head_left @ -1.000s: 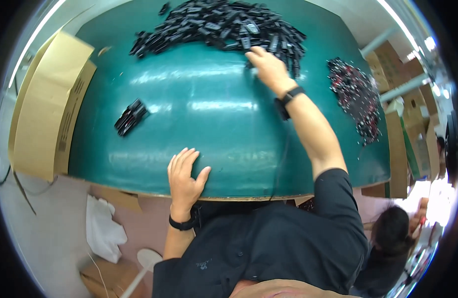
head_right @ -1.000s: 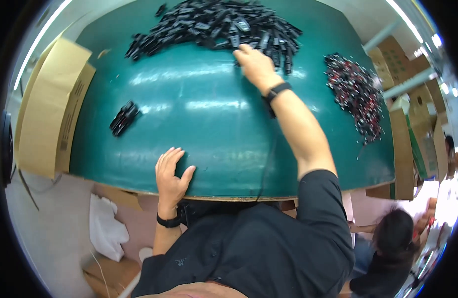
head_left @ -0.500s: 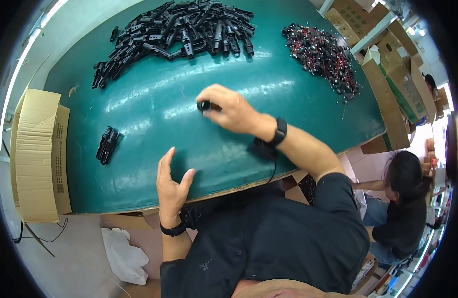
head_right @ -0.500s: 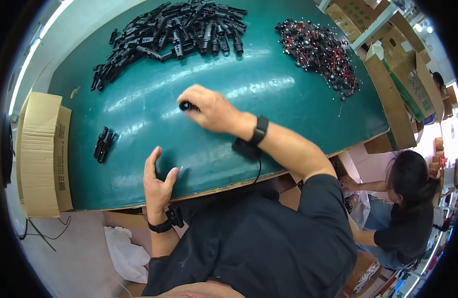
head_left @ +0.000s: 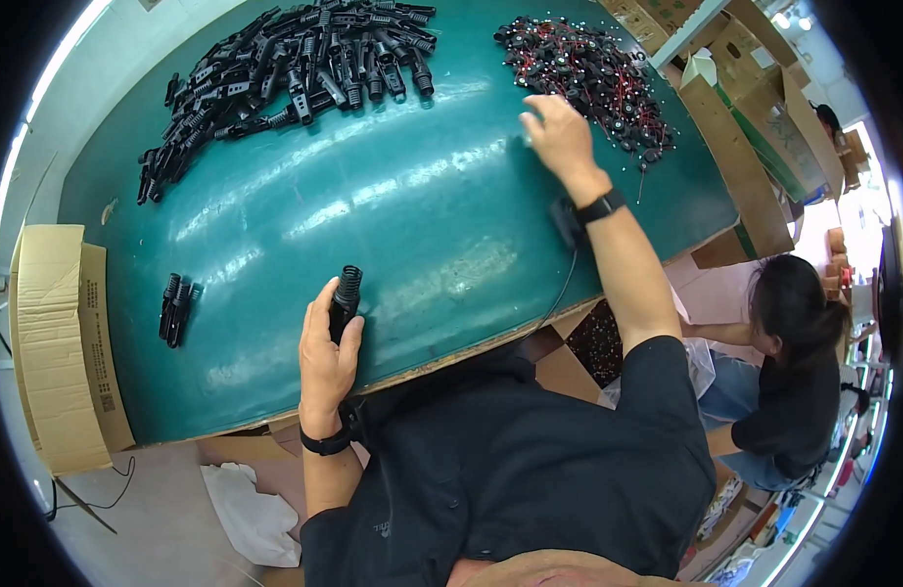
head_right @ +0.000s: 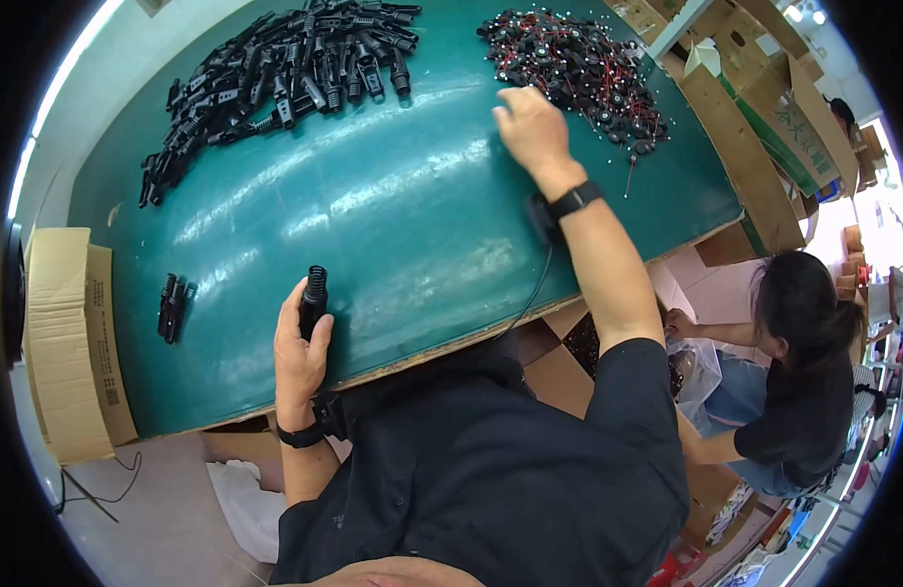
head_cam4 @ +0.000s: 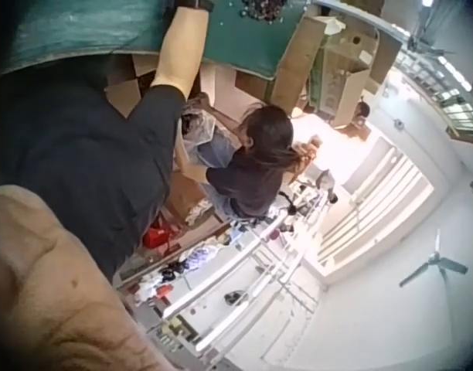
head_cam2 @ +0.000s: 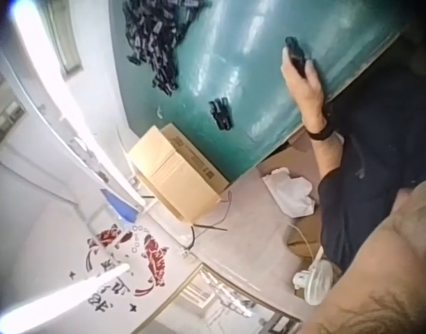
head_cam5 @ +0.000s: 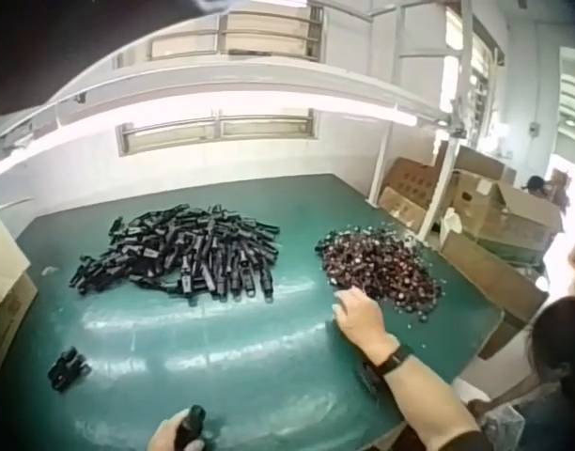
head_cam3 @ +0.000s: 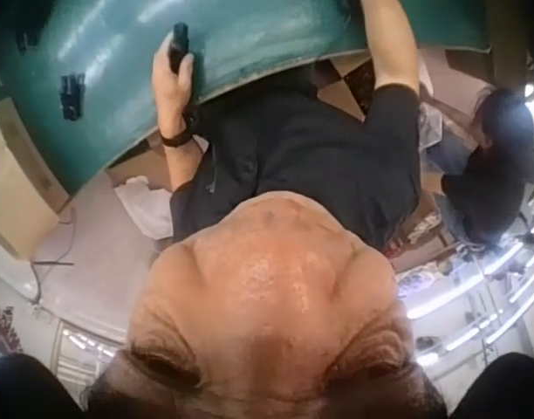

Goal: The person moves plastic housings from a box to the table, then picks up a housing and a wire assembly to insert the wire into the housing. They fit a cap onto the end, press the components together, and place the assembled unit onto the table.

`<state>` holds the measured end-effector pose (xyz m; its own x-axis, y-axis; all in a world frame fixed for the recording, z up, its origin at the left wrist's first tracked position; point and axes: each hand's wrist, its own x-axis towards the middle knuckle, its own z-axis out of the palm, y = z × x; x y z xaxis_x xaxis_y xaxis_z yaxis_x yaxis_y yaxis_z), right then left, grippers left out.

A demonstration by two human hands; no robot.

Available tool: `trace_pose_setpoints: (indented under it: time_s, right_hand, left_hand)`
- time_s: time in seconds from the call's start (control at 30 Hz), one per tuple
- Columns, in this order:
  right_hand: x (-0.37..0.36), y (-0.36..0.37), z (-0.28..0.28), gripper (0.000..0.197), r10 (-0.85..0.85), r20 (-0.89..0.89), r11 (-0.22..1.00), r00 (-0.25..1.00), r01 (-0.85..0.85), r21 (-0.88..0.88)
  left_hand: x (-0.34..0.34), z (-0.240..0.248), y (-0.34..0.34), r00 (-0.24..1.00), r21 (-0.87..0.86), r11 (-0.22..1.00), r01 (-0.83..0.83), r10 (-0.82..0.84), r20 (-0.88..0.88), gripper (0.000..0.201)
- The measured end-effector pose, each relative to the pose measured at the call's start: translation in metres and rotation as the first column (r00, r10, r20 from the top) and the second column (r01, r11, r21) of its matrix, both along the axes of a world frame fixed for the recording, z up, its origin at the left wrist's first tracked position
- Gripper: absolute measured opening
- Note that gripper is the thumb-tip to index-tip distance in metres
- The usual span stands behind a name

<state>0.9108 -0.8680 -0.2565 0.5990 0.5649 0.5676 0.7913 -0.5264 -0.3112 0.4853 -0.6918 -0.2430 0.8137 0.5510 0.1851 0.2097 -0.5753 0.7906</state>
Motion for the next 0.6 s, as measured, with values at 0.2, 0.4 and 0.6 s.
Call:
trace_pose_setpoints:
  time_s: [0.2, 0.4, 0.6]
  right_hand:
    - [0.039, -0.001, -0.004, 0.028, -0.204, 0.013, 0.913, 0.979, 0.195, -0.359]
    - [0.024, -0.003, -0.012, 0.023, -0.094, -0.080, 0.920, 0.992, 0.056, -0.389]
    - [-0.021, -0.012, -0.004, 0.022, 0.077, -0.217, 0.947, 0.973, -0.139, -0.288]
  left_hand:
    - [-0.002, -0.009, 0.001, 0.999, -0.036, 0.999, -0.033, 0.033, 0.010, 0.053]
    - [-0.002, -0.014, 0.001, 0.998, -0.025, 0.999, -0.037, 0.038, 0.043, 0.052]
    - [-0.004, -0.014, 0.000, 0.998, -0.018, 0.999, -0.042, 0.043, 0.047, 0.052]
